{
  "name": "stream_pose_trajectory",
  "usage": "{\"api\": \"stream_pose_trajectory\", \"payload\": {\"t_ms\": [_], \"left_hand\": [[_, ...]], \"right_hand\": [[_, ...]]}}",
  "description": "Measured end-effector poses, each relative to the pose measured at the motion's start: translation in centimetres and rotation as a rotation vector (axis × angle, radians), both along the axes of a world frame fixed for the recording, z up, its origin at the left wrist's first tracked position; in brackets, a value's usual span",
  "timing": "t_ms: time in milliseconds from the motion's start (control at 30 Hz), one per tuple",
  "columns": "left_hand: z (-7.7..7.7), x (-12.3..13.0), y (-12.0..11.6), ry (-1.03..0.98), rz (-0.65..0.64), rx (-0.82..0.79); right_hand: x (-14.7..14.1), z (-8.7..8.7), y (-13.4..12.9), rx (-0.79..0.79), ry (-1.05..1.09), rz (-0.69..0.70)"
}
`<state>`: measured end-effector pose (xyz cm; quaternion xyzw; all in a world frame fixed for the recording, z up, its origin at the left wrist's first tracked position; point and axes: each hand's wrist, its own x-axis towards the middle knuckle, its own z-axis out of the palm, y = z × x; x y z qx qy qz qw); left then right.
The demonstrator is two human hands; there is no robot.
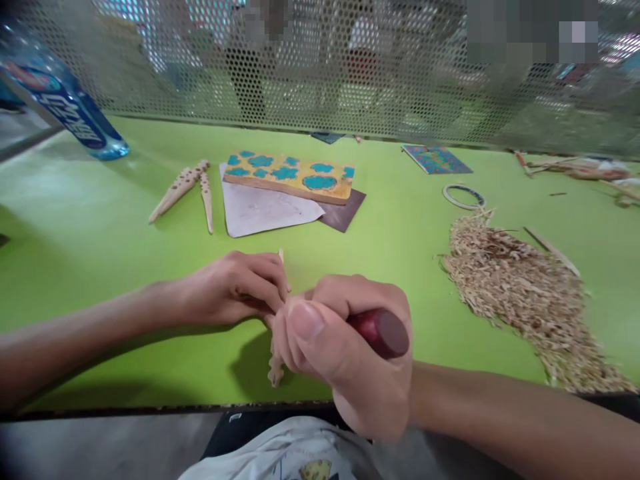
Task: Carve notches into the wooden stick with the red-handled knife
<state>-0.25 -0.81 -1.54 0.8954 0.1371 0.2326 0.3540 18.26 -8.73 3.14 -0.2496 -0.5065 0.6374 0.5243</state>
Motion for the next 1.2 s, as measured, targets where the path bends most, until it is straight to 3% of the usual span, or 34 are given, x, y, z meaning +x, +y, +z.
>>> {"api": "stream_pose_trajectory", "payload": {"t_ms": [300, 500, 733, 900, 1067, 1200], "left_hand": [[0.2, 0.0, 0.3, 0.044, -0.096, 0.109], [0.3, -0.1, 0.2, 0.028, -0.076, 0.073], [0.7, 0.0, 0.1, 0.049, -0.070, 0.059], [0.7, 0.0, 0.1, 0.050, -0.068, 0.058], [0.3, -0.2, 0.0, 0.003, -0.052, 0.066], [0.1, -0.1, 0.0, -0.005, -0.036, 0.042]], "right_hand": [[1.3, 1.5, -0.5, 0.140, -0.081, 0.013], [0.5, 2.0, 0.5, -0.109, -0.085, 0.013], [0.0, 2.0, 0.7, -0.148, -0.062, 0.016], [0.1, 1.7, 0.2, -0.020, -0.024, -0.056], [0.6, 0.9, 0.2, 0.073, -0.123, 0.053], [1.1, -0.2, -0.7, 0.224, -0.175, -0.003]]}}
